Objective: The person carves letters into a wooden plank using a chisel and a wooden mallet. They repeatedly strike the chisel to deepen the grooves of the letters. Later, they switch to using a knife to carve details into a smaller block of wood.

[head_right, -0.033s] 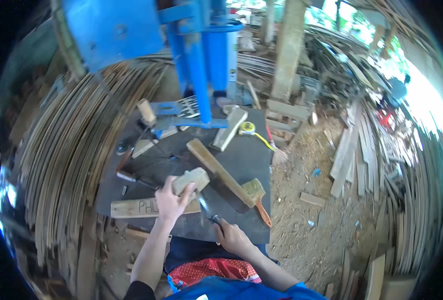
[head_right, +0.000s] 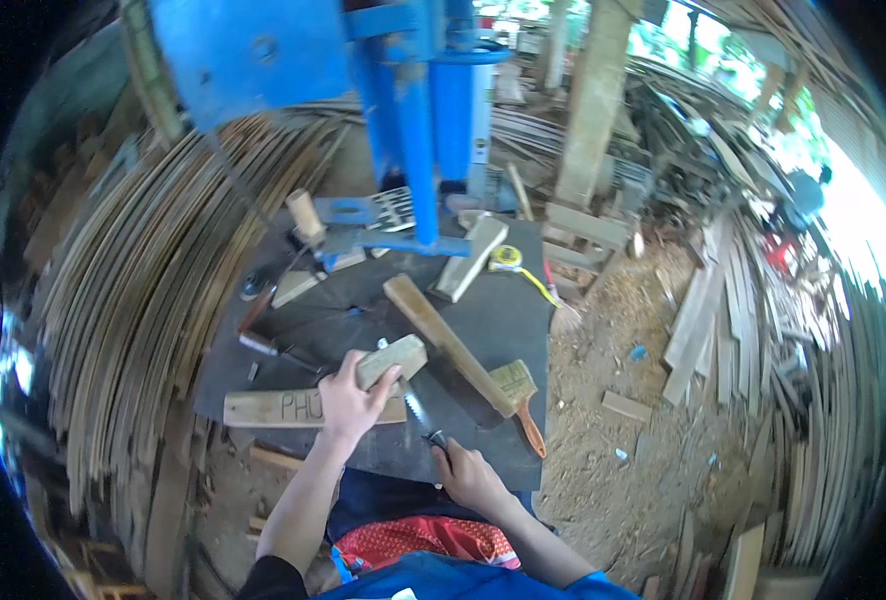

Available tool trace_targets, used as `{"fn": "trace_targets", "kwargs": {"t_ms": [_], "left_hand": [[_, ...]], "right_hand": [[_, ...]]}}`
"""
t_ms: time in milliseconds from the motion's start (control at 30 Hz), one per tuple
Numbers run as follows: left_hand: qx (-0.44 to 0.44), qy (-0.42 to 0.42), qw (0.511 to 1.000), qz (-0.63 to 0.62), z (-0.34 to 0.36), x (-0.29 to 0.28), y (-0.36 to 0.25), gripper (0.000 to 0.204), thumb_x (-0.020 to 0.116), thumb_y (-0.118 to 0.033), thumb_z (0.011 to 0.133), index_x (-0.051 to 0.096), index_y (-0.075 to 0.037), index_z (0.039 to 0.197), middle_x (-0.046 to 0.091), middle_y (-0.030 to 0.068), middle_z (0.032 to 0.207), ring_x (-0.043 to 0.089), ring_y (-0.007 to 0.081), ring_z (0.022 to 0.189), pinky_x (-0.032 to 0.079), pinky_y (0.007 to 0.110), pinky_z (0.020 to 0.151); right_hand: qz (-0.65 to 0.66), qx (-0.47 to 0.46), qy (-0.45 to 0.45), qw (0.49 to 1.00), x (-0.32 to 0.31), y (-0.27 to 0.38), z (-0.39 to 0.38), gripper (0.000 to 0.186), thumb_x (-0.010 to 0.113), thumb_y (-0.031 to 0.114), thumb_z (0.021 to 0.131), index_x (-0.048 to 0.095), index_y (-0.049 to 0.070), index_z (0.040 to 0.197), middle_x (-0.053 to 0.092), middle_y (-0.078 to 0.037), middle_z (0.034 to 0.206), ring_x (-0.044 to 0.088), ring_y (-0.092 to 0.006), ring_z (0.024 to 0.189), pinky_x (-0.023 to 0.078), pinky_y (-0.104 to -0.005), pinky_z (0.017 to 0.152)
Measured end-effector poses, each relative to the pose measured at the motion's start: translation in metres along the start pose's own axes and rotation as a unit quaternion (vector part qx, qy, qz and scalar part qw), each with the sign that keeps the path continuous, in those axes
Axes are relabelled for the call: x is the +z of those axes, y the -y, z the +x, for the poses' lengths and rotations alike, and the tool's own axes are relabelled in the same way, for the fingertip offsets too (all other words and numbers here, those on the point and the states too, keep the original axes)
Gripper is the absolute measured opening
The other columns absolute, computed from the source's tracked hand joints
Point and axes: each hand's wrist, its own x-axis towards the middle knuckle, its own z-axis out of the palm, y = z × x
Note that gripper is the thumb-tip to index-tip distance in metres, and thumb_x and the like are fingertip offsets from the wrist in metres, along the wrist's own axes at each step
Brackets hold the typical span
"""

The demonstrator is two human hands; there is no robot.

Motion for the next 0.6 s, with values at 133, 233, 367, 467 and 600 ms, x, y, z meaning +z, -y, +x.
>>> {"fn": "trace_targets", "kwargs": {"t_ms": [133,233,367,467,600], "left_hand": [[0.01,0.006,1.0,0.005,-0.002,0.001,-0.003,0.032,0.08,-0.038,0.092,0.062,-0.012,0.095,0.067,0.011,0.06,0.071,0.034,0.055,0.055,0.043,0.049],[-0.02,0.003,1.0,0.018,-0.005,-0.004,0.004,0.032,0.078,-0.039,0.093,0.061,-0.012,0.097,0.066,0.0097,0.059,0.07,0.0332,0.054,0.054,0.043,0.047],[-0.022,-0.005,1.0,0.009,-0.004,-0.005,0.005,0.032,0.077,-0.037,0.094,0.06,-0.011,0.1,0.069,0.0108,0.065,0.071,0.0331,0.056,0.055,0.043,0.048],[-0.016,-0.012,1.0,0.009,-0.007,-0.003,0.002,0.032,0.077,-0.036,0.093,0.06,-0.011,0.101,0.07,0.0103,0.067,0.071,0.033,0.056,0.055,0.043,0.049],[-0.045,0.023,0.999,-0.005,-0.01,-0.001,0.001,0.033,0.077,-0.037,0.093,0.06,-0.01,0.102,0.07,0.01,0.066,0.07,0.0328,0.056,0.055,0.043,0.049]], "right_hand": [[-0.027,-0.031,-0.029,0.999,0.01,0.005,0.027,0.029,0.054,0.025,0.108,0.057,-0.002,0.098,0.064,-0.033,0.075,0.063,-0.056,0.075,0.048,-0.0629,0.065],[-0.012,-0.016,-0.004,1.0,0.022,0.013,0.044,0.028,0.054,0.024,0.108,0.056,-0.002,0.098,0.065,-0.034,0.079,0.063,-0.0569,0.079,0.047,-0.0641,0.066],[-0.021,-0.025,-0.008,0.999,0.014,0.016,0.02,0.028,0.053,0.022,0.108,0.056,-0.003,0.095,0.062,-0.032,0.074,0.064,-0.0539,0.076,0.045,-0.058,0.063],[-0.019,-0.008,0.013,1.0,0.002,-0.003,0.005,0.03,0.052,0.022,0.109,0.056,-0.002,0.092,0.06,-0.024,0.065,0.065,-0.0431,0.061,0.045,-0.0495,0.055],[-0.045,-0.019,0.018,0.999,0.009,-0.026,0.028,0.033,0.052,0.025,0.11,0.056,0.0,0.088,0.058,-0.013,0.056,0.061,-0.0247,0.047,0.043,-0.0413,0.048]]}}
